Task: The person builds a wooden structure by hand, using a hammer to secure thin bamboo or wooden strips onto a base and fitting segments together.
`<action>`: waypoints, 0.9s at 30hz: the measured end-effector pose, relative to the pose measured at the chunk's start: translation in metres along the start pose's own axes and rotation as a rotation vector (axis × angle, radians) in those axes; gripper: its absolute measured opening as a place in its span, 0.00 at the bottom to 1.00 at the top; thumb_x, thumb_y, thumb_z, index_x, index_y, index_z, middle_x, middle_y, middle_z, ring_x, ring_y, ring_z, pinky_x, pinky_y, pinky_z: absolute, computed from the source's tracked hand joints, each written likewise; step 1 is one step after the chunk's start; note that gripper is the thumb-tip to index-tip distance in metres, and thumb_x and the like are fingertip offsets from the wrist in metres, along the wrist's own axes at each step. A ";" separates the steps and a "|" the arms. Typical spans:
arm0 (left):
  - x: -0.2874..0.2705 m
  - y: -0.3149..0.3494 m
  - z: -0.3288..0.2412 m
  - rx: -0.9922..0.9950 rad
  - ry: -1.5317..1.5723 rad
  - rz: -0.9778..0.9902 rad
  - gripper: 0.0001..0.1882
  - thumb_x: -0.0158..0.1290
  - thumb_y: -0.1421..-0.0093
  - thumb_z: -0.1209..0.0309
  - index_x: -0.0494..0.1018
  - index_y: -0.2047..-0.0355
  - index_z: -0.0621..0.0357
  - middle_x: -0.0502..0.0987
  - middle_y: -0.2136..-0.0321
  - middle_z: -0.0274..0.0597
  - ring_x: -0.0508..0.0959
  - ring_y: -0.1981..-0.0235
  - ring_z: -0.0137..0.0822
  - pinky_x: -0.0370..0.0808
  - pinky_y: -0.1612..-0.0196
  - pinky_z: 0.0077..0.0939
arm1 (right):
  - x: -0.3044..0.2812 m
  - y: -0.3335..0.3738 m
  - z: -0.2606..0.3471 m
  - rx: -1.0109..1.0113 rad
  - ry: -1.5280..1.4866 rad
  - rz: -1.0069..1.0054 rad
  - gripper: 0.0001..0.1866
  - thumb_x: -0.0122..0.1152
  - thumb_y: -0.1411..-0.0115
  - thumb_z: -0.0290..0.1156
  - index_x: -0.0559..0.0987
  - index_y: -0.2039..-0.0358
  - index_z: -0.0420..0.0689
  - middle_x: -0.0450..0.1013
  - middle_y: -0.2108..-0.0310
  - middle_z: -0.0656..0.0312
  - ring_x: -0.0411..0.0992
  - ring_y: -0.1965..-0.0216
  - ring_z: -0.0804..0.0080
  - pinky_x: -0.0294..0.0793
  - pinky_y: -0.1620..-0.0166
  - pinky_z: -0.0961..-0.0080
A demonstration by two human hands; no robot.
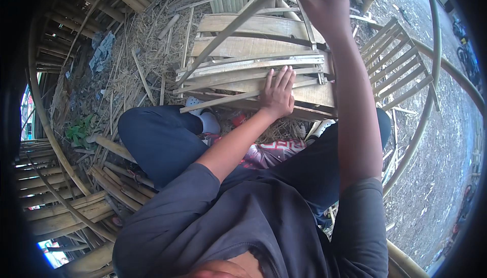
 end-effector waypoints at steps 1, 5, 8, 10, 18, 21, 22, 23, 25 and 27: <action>0.004 0.000 0.000 -0.001 0.008 -0.005 0.39 0.50 0.43 0.62 0.63 0.31 0.61 0.60 0.28 0.48 0.57 0.25 0.42 0.47 0.24 0.56 | 0.007 -0.012 0.005 0.154 -0.010 0.087 0.27 0.73 0.37 0.37 0.78 0.43 0.37 0.79 0.58 0.59 0.75 0.57 0.77 0.75 0.53 0.76; 0.005 0.004 0.003 -0.020 -0.008 0.018 0.40 0.49 0.42 0.62 0.60 0.29 0.61 0.59 0.27 0.48 0.55 0.25 0.42 0.46 0.24 0.55 | 0.047 -0.058 0.079 -0.017 0.096 0.011 0.25 0.77 0.42 0.46 0.83 0.54 0.38 0.82 0.62 0.56 0.81 0.60 0.70 0.84 0.55 0.69; 0.007 0.002 0.005 -0.016 -0.054 0.047 0.43 0.49 0.42 0.57 0.57 0.28 0.64 0.57 0.27 0.51 0.52 0.24 0.44 0.41 0.23 0.58 | 0.087 -0.091 0.119 -0.148 -0.109 0.018 0.24 0.76 0.40 0.44 0.82 0.54 0.36 0.83 0.64 0.54 0.81 0.63 0.68 0.84 0.55 0.68; 0.009 0.006 0.009 -0.016 -0.062 0.069 0.44 0.48 0.42 0.56 0.57 0.28 0.66 0.57 0.27 0.52 0.52 0.24 0.47 0.41 0.24 0.61 | 0.118 -0.100 0.148 -0.105 -0.167 0.002 0.21 0.72 0.36 0.42 0.83 0.57 0.35 0.84 0.65 0.52 0.82 0.65 0.67 0.84 0.58 0.67; 0.034 0.004 0.014 -0.121 0.515 0.101 0.38 0.48 0.38 0.55 0.63 0.31 0.60 0.62 0.29 0.52 0.54 0.25 0.49 0.41 0.25 0.65 | 0.252 -0.115 0.288 -0.365 0.210 0.144 0.25 0.68 0.35 0.36 0.78 0.42 0.33 0.81 0.63 0.44 0.78 0.52 0.51 0.80 0.56 0.60; 0.037 0.006 0.003 -0.060 0.339 0.018 0.34 0.47 0.33 0.52 0.64 0.30 0.55 0.65 0.31 0.48 0.60 0.28 0.48 0.50 0.25 0.56 | 0.311 -0.086 0.325 -0.641 0.078 -0.036 0.36 0.66 0.37 0.29 0.65 0.30 0.34 0.72 0.44 0.37 0.67 0.37 0.45 0.77 0.48 0.57; 0.027 0.009 0.006 -0.076 0.344 0.023 0.34 0.47 0.33 0.52 0.64 0.30 0.55 0.65 0.31 0.48 0.60 0.28 0.48 0.50 0.25 0.56 | 0.325 -0.073 0.328 -0.634 0.069 -0.022 0.36 0.66 0.37 0.29 0.65 0.30 0.34 0.72 0.44 0.37 0.67 0.37 0.45 0.77 0.48 0.57; 0.021 0.010 0.006 -0.202 0.899 0.090 0.33 0.47 0.30 0.52 0.64 0.30 0.56 0.65 0.31 0.47 0.62 0.29 0.46 0.54 0.27 0.49 | 0.331 -0.058 0.330 -0.605 0.113 0.055 0.43 0.66 0.39 0.27 0.56 0.27 0.35 0.65 0.39 0.35 0.65 0.36 0.43 0.76 0.45 0.56; 0.025 0.019 0.015 -0.355 1.434 0.131 0.32 0.47 0.27 0.52 0.63 0.30 0.57 0.66 0.32 0.45 0.64 0.31 0.44 0.58 0.28 0.43 | 0.351 -0.038 0.358 -0.587 0.121 0.139 0.51 0.66 0.41 0.25 0.47 0.23 0.36 0.59 0.33 0.34 0.62 0.34 0.41 0.75 0.43 0.55; 0.026 0.011 0.021 -0.278 1.756 0.018 0.28 0.41 0.23 0.55 0.63 0.31 0.59 0.67 0.34 0.44 0.65 0.32 0.39 0.61 0.30 0.38 | 0.380 -0.026 0.385 -0.383 -0.156 0.509 0.55 0.64 0.40 0.22 0.37 0.23 0.36 0.55 0.30 0.33 0.61 0.33 0.38 0.75 0.41 0.53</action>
Point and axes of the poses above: each hand's wrist, its own y-axis away from the middle knuckle, its own x-axis out of the palm, z = x × y, the point moved 4 cm from there along -y, towards the middle knuckle
